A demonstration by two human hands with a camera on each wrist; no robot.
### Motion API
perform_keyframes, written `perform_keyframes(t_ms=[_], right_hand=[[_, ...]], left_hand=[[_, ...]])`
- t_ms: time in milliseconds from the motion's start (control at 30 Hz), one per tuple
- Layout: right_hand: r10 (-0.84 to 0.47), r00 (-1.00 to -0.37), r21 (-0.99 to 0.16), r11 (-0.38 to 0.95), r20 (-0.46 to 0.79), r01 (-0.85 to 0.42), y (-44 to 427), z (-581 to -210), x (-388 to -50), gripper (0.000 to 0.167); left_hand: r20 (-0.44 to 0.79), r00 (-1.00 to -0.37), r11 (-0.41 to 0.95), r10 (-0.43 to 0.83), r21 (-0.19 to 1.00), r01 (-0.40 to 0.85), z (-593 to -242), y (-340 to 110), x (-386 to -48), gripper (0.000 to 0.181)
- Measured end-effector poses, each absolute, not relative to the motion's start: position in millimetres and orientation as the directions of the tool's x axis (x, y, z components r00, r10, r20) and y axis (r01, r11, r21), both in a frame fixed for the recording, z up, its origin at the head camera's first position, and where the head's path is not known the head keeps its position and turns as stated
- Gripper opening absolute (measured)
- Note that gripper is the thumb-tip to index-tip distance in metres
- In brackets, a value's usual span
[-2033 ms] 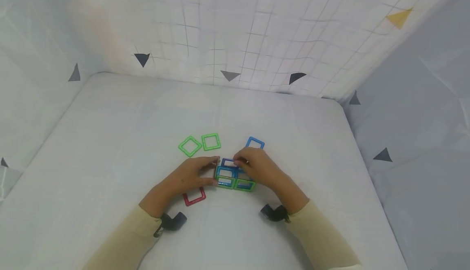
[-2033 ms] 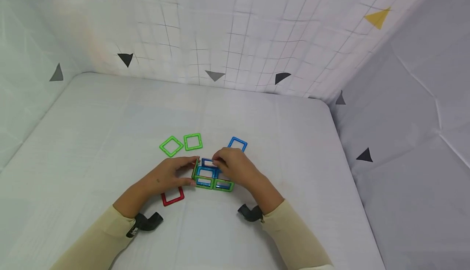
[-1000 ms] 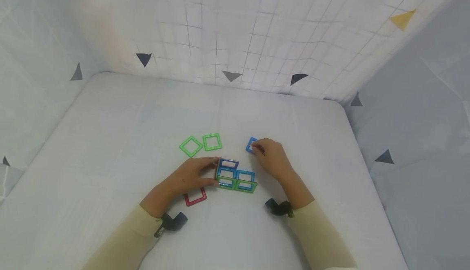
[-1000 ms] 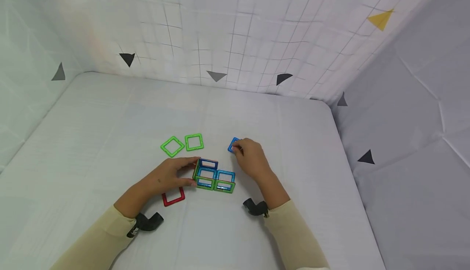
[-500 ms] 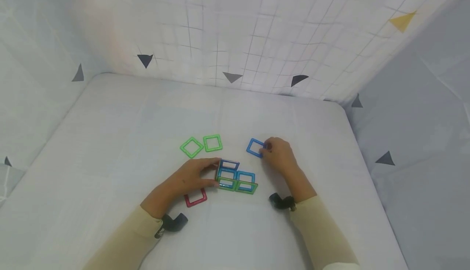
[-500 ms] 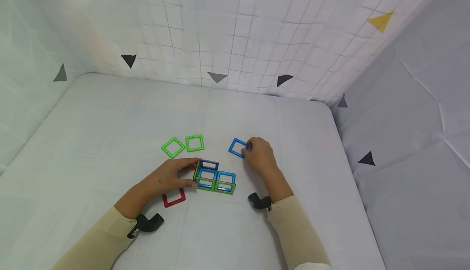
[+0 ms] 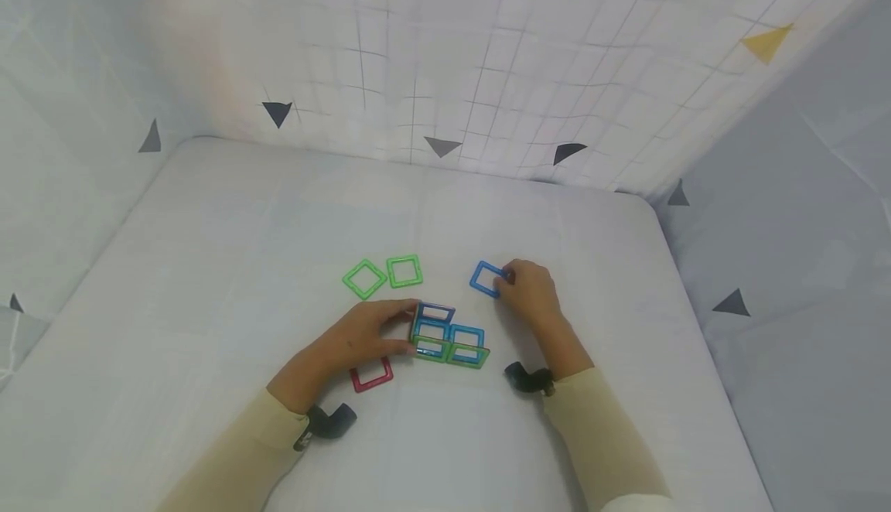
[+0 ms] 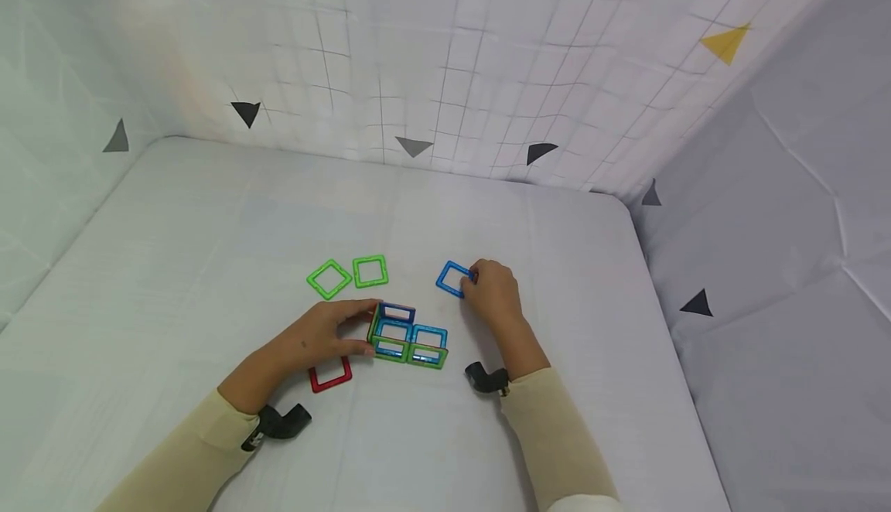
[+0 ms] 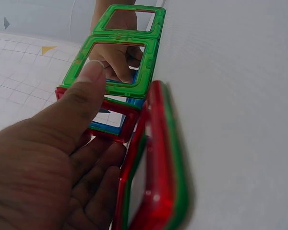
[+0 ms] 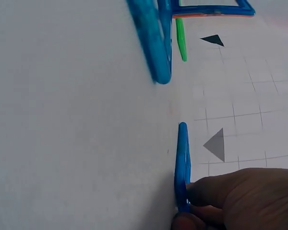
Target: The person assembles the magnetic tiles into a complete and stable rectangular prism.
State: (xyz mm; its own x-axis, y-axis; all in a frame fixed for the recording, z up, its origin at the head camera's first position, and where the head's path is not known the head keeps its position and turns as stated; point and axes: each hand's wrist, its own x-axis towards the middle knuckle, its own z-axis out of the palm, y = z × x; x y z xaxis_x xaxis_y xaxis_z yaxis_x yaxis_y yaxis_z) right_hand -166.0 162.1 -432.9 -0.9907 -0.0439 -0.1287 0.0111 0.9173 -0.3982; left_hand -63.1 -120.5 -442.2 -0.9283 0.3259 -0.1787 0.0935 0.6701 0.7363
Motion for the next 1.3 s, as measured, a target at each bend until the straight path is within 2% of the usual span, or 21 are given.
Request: perform_keyframes(t_ms=[200,533,967,1300], right_hand=[[-0.004,-0.992,-0.452,0.89,-0.124,0.053,166,-440,-170,0.024],[-0.046,-0.994,-0.514,0.858,-0.103,0.014,175,-433,-161,0.022],[-0.18,-0.984,-0.529,0.834,0.002,-0.154,178,-410,-129,0.011],[-0.2,-0.979,-0.538,0.823,0.023,-0.181,184,-409,-118,0.007]], left_hand=[[-0.188,-0.927,0.669,0.323,0.738,0.084,-441,-121,-64,0.078],[-0.199,-0.927,0.672,0.319,0.737,0.073,-443,-121,-63,0.078],[-0.226,-0.925,0.682,0.305,0.73,0.047,-441,-122,-63,0.077],[-0.213,-0.925,0.68,0.316,0.73,0.064,-443,-121,-63,0.076]])
